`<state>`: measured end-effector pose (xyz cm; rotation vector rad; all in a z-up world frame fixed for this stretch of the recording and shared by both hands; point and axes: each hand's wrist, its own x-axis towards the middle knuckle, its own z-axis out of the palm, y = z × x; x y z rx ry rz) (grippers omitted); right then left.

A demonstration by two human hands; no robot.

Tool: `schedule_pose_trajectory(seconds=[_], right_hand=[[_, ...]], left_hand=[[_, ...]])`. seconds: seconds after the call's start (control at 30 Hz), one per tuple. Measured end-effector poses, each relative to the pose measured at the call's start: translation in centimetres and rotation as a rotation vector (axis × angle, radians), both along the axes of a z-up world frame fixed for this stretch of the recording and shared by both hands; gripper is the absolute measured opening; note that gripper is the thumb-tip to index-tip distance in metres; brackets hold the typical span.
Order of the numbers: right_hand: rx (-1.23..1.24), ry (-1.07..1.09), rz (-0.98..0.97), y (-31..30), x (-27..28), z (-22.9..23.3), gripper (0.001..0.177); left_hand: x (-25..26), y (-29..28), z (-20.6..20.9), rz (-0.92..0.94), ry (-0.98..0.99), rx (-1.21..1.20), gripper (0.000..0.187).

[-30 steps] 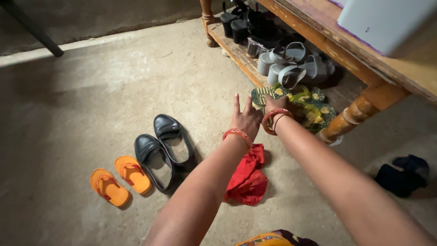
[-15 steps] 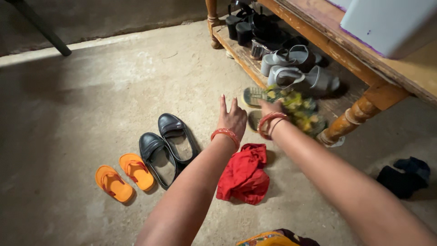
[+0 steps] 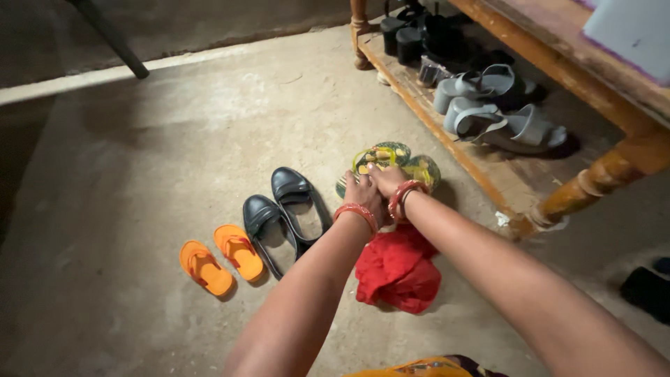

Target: The person removes several pairs of shoes from a wooden rack and places them on the floor. They then use a red cloth to wipe and clean the shoes one by one.

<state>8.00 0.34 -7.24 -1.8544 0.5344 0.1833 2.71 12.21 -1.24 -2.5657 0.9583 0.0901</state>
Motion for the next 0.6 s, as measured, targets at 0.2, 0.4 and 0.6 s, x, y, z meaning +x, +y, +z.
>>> schedule_pose_trajectory(seconds=[0.2, 0.4, 0.6], right_hand=[[-0.151, 0.031, 0.125, -1.7, 1.7, -2.9, 0.049], [-0.400, -0.209, 0.259, -1.9, 4.2, -7.3, 0.045], [-0.550, -0.222, 0.415, -1.3, 4.2, -11.1, 0.052]], left_hand=[[0.3, 1.5, 0.7, 0.118, 0.180, -0.032, 0.057], [1.8, 3.5, -2.4, 0.146, 0.095, -0.096, 0.054], [3.9, 6.2, -9.6, 0.197, 0.031, -0.139, 0.050]])
